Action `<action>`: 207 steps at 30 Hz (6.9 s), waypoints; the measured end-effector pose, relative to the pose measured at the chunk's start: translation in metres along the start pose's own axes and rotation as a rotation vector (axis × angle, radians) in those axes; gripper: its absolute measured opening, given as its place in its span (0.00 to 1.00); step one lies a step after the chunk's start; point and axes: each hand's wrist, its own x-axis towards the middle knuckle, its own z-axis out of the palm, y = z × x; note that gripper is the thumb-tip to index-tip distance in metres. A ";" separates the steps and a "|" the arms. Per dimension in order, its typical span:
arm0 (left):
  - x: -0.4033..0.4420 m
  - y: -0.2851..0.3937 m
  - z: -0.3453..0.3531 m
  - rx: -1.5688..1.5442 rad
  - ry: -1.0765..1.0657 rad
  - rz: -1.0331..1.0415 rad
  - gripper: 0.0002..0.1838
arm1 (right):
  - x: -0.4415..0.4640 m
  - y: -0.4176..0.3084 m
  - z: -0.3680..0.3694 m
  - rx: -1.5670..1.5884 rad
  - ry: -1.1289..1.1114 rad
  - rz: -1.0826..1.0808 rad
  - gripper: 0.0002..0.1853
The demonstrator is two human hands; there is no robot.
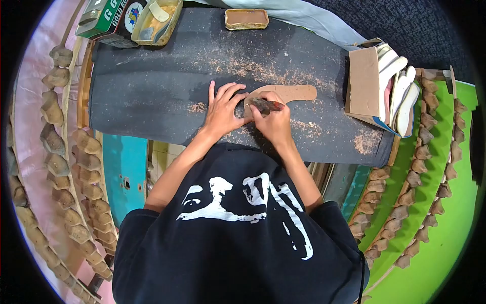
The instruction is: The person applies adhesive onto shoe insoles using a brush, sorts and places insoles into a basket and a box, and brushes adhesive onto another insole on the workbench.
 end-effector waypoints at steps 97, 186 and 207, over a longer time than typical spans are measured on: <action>0.003 -0.004 -0.003 -0.016 -0.016 0.012 0.35 | 0.041 0.064 -0.046 -0.391 0.147 0.299 0.13; 0.002 0.000 -0.006 -0.008 -0.032 0.027 0.41 | 0.004 0.112 -0.126 -0.491 0.427 0.356 0.14; 0.001 -0.003 -0.005 -0.034 -0.022 0.040 0.40 | 0.008 0.101 -0.122 -0.471 0.354 0.267 0.12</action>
